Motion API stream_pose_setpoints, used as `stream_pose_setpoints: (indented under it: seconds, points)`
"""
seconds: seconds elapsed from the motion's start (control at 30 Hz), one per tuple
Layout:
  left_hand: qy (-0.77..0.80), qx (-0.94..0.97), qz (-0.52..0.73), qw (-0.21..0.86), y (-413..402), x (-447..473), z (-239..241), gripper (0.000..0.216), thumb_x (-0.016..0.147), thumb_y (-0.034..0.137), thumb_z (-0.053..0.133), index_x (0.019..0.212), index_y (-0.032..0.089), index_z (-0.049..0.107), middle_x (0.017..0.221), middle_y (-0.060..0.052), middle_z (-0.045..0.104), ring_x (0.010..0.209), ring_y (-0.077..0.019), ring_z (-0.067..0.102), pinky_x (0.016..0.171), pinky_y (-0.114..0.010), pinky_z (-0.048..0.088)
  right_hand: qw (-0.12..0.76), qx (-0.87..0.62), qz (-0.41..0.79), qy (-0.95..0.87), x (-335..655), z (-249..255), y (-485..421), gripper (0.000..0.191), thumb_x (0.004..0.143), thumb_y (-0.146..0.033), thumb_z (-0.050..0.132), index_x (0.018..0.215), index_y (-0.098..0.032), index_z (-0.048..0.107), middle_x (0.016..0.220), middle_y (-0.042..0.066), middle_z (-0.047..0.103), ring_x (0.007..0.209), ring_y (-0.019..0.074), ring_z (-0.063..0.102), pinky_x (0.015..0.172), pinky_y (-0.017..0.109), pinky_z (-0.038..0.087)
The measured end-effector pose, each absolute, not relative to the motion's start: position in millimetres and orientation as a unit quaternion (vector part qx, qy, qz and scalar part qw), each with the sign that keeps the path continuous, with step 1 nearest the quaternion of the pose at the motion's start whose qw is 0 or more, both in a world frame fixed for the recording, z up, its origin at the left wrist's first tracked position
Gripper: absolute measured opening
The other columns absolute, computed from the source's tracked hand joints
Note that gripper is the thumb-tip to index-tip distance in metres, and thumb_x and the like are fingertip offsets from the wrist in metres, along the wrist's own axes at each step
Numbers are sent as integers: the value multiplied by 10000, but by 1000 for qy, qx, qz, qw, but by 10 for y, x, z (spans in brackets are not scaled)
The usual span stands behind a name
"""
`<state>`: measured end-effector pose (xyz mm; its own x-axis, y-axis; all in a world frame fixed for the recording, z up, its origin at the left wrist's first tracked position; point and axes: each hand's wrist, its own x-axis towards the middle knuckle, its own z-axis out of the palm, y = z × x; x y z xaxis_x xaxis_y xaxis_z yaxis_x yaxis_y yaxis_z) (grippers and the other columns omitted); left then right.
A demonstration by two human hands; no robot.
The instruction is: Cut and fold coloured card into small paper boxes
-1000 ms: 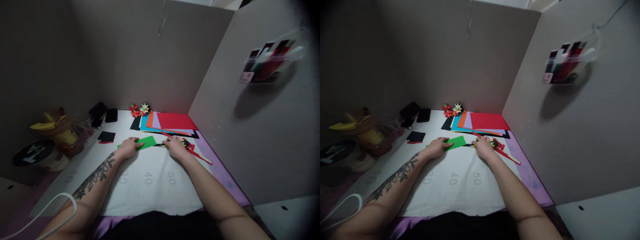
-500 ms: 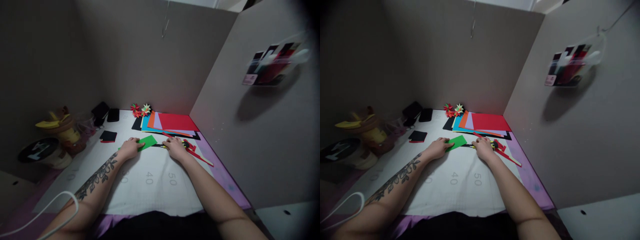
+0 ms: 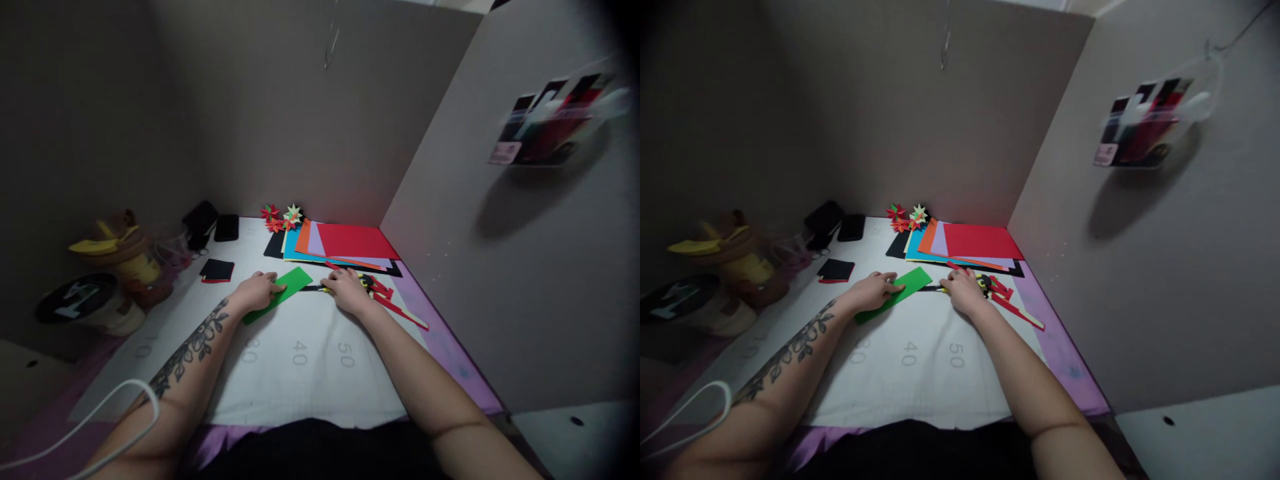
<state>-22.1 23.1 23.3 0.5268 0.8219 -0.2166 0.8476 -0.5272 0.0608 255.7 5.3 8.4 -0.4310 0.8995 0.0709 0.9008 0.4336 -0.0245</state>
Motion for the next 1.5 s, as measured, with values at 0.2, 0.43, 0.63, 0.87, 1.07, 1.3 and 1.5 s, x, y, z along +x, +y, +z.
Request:
stream_pose_setpoints:
  seconds: [0.2,0.43,0.63,0.87,1.07,1.3,1.5]
  points:
    - [475,872,-84,79,226,-226,228,456,882,241,423,1294,398,538,1421,-40,420,1210,-302,437,958,-409,421,40,-526,-12,-849,2477,91,37,297,873,-158,478,1094,-256,651,1053,86,612,1046,235,473,958,416,209]
    - [476,872,-68,92,215,-240,208,472,885,243,405,1321,380,521,1440,-43,395,1225,-290,417,992,-397,399,36,-517,-16,-855,2447,117,-13,293,875,-159,488,1100,-259,648,1033,74,611,1045,222,479,956,396,212]
    - [477,872,-59,97,241,-252,158,447,886,257,423,1298,383,541,1431,-34,413,1221,-279,420,1008,-411,384,30,-512,-22,-858,2382,133,-32,304,894,-183,479,1145,-265,630,1043,76,609,1053,223,475,967,388,211]
    - [473,875,-57,87,230,-256,162,429,912,280,410,1309,395,524,1426,-50,409,1247,-290,416,1019,-408,370,33,-506,-15,-862,2380,110,-48,319,883,-165,476,1144,-265,631,1054,80,606,1001,224,477,862,337,293]
    - [474,874,-61,89,230,-262,149,440,903,263,415,1308,394,526,1419,-44,414,1231,-299,418,1005,-423,388,36,-506,-20,-861,2324,118,-66,324,865,-153,498,1137,-265,632,1065,84,604,995,232,477,801,325,312]
    - [478,872,-57,93,213,-261,168,450,898,264,412,1317,385,522,1444,-33,397,1247,-303,389,1006,-421,392,33,-491,-19,-871,2273,149,-114,306,882,-157,479,1129,-253,632,1049,89,606,988,226,476,802,323,310]
    - [477,872,-59,95,237,-266,144,442,901,283,412,1315,399,517,1432,-30,403,1223,-292,404,1012,-413,382,25,-492,-11,-870,2252,163,-138,316,880,-149,482,1143,-248,626,1072,97,599,1008,226,465,822,327,307]
